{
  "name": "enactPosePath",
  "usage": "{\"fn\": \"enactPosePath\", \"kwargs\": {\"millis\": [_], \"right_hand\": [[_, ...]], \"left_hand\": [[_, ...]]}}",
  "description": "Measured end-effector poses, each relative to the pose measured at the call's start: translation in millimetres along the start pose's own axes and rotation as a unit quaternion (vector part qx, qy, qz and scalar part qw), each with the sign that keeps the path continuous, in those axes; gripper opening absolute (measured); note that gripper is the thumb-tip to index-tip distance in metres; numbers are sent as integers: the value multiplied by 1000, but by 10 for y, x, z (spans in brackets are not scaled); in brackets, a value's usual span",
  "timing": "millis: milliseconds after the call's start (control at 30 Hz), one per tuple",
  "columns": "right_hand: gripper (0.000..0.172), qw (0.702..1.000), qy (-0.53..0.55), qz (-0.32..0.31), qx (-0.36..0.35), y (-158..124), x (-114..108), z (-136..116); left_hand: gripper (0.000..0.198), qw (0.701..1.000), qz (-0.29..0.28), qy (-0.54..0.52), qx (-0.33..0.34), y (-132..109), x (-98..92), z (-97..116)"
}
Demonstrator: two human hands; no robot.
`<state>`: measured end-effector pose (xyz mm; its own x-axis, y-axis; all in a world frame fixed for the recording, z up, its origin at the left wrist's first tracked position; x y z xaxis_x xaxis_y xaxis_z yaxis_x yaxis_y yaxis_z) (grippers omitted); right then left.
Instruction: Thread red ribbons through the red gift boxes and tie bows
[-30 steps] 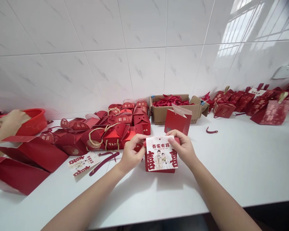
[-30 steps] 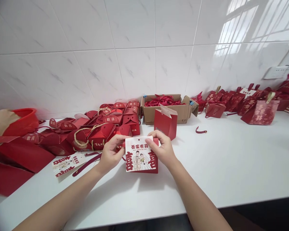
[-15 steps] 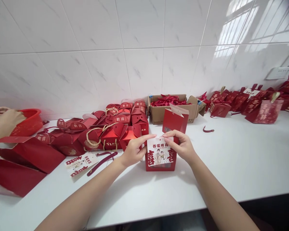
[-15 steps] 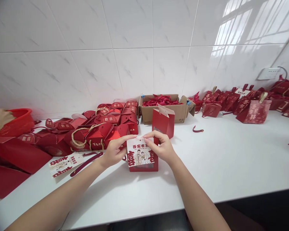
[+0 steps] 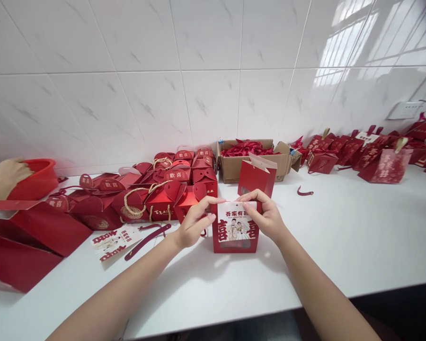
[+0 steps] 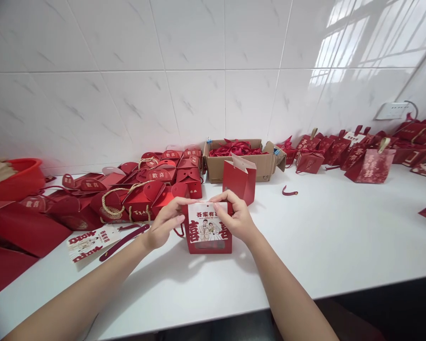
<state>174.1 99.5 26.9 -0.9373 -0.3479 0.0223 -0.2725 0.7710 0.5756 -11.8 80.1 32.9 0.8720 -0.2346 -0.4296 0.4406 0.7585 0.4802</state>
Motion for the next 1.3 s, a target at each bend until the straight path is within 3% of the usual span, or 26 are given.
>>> {"fn": "enactPosePath", "kwargs": {"millis": [167,300,733,1300], "right_hand": [[3,999,-9,1,-35,-6,34,-13],[3,999,-34,25,-35,5,17,-10],[3,999,-7,34,-18,12,22,21],[5,999,-26,33,-28,-1,7,40]], "left_hand": [[23,994,79,-37,-72,120,87,97],[21,991,88,-15,-103,148,172,64],[21,994,87,38,-57,150,170,61],[24,990,101,70,-68,114,191,11]]}}
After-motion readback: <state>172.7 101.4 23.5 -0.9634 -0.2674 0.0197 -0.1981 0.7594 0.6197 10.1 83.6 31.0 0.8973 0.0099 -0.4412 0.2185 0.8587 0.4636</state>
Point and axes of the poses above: each hand's wrist, its own y-axis towards the middle knuckle, its own x-axis out of the palm, z = x × y, the point moved 4 cm from there along y, towards the middle knuckle, and after that the axes turned 10 degrees about y, right-handed, at the moved point
